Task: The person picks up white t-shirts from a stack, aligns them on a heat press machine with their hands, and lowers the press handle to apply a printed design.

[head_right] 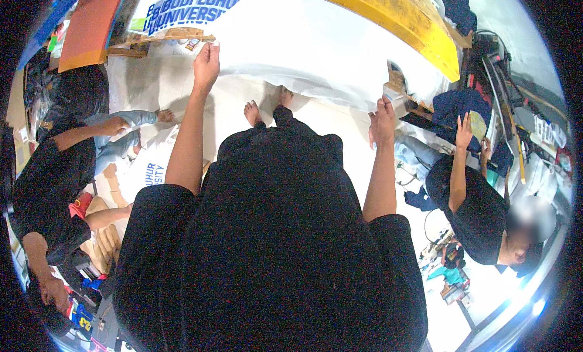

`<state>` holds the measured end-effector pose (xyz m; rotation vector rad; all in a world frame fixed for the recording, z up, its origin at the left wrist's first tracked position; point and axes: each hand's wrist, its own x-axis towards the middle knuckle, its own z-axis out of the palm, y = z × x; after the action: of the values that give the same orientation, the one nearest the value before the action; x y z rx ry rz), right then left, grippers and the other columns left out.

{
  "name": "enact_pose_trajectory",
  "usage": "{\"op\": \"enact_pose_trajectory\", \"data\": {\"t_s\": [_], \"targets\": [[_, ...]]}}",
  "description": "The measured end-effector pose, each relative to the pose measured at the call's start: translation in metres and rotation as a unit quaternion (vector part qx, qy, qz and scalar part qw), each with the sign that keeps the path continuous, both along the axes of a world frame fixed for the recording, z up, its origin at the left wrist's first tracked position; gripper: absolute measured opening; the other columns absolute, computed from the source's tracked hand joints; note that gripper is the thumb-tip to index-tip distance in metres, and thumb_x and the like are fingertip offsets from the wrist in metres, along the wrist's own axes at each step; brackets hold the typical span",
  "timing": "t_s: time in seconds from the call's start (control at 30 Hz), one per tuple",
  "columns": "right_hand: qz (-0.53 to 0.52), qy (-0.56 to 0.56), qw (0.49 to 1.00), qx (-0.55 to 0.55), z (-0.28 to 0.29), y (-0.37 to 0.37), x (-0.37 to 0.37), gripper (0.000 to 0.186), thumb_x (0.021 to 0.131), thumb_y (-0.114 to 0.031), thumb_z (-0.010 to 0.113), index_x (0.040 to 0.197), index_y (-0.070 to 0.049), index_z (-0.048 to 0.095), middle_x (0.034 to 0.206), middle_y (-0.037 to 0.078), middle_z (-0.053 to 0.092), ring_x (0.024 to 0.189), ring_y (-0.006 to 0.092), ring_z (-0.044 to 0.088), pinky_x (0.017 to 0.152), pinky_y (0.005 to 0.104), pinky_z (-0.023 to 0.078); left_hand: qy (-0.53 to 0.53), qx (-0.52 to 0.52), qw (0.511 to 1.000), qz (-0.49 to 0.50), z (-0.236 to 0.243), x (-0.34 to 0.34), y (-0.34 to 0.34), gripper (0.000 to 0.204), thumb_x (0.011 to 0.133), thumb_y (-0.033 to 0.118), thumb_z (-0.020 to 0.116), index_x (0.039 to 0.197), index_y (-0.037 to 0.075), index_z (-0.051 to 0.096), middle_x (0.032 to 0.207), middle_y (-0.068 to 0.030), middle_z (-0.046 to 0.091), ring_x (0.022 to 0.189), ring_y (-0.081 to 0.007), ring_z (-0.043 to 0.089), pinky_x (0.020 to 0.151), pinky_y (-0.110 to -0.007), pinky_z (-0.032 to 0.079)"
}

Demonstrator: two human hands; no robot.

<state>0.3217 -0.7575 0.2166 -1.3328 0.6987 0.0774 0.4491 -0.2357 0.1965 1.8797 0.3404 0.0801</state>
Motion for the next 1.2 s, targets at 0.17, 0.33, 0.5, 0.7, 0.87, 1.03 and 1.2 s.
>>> {"op": "enact_pose_trajectory", "data": {"t_s": [0.17, 0.33, 0.5, 0.7, 0.87, 1.03, 1.2], "targets": [[0.087, 0.002, 0.988, 0.124, -0.003, -0.016, 0.003, 0.041, 0.104, -0.015, 0.060, 0.143, -0.008, 0.052, 0.135, 0.005, 0.067, 0.123, 0.0218, 0.062, 0.107, 0.0445, 0.043, 0.055, -0.146, 0.988, 0.025, -0.012, 0.001, -0.004, 0.041, 0.109, 0.037, 0.059, 0.085, 0.004, 0.057, 0.071, 0.0059, 0.051, 0.066, -0.0095, 0.042, 0.062, -0.030, 0.041], [0.127, -0.069, 0.977, -0.156, 0.029, 0.028, 0.041, 0.038, 0.110, -0.023, 0.049, 0.135, 0.004, 0.056, 0.128, 0.016, 0.069, 0.117, 0.0255, 0.065, 0.102, 0.0377, 0.051, 0.100, -0.288, 0.952, 0.035, 0.002, 0.017, -0.008, 0.036, 0.109, 0.039, 0.058, 0.092, 0.007, 0.064, 0.077, 0.0061, 0.051, 0.070, -0.0045, 0.039, 0.063, -0.025, 0.035], [0.002, 0.001, 0.959, -0.284, -0.021, 0.011, 0.063, 0.037, 0.112, -0.030, 0.049, 0.117, 0.004, 0.064, 0.103, 0.015, 0.070, 0.095, 0.0220, 0.061, 0.086, 0.0384, 0.050, 0.079, -0.216, 0.972, 0.043, 0.003, 0.015, -0.015, 0.045, 0.111, 0.037, 0.054, 0.130, -0.002, 0.064, 0.118, -0.0067, 0.068, 0.109, -0.0137, 0.058, 0.096, -0.031, 0.046], [-0.117, -0.086, 0.925, -0.352, -0.059, 0.028, 0.077, 0.044, 0.111, -0.035, 0.053, 0.104, 0.007, 0.062, 0.090, 0.016, 0.059, 0.083, 0.0257, 0.053, 0.079, 0.0411, 0.046, 0.043, -0.157, 0.982, 0.099, -0.004, 0.016, -0.041, 0.046, 0.112, 0.037, 0.052, 0.129, -0.004, 0.063, 0.115, -0.0088, 0.069, 0.108, -0.0152, 0.060, 0.096, -0.033, 0.047], [-0.077, -0.024, 0.927, -0.366, -0.062, 0.017, 0.072, 0.043, 0.110, -0.034, 0.050, 0.108, 0.008, 0.062, 0.100, 0.026, 0.065, 0.091, 0.0391, 0.060, 0.087, 0.0485, 0.047, 0.061, 0.002, 0.991, 0.115, -0.002, 0.016, -0.034, 0.046, 0.110, 0.039, 0.052, 0.124, -0.005, 0.060, 0.109, -0.0197, 0.068, 0.103, -0.0307, 0.062, 0.096, -0.043, 0.047], [-0.030, -0.063, 0.850, -0.523, 0.026, 0.046, 0.074, 0.047, 0.109, -0.035, 0.048, 0.130, 0.006, 0.057, 0.129, 0.031, 0.060, 0.121, 0.0450, 0.056, 0.105, 0.0497, 0.042, -0.187, 0.238, 0.950, 0.073, 0.040, 0.021, -0.044, 0.046, 0.107, 0.036, 0.052, 0.131, -0.004, 0.055, 0.137, -0.0299, 0.057, 0.129, -0.0442, 0.049, 0.110, -0.055, 0.036], [0.207, -0.098, 0.691, -0.686, 0.057, 0.094, 0.108, 0.069, 0.108, -0.045, 0.047, 0.158, 0.002, 0.038, 0.165, 0.029, 0.032, 0.153, 0.0496, 0.029, 0.122, 0.0666, 0.021, -0.160, 0.336, 0.921, -0.118, 0.058, 0.042, -0.069, 0.058, 0.107, 0.041, 0.051, 0.152, 0.008, 0.039, 0.153, -0.0273, 0.041, 0.144, -0.0450, 0.028, 0.117, -0.060, 0.022]]}}
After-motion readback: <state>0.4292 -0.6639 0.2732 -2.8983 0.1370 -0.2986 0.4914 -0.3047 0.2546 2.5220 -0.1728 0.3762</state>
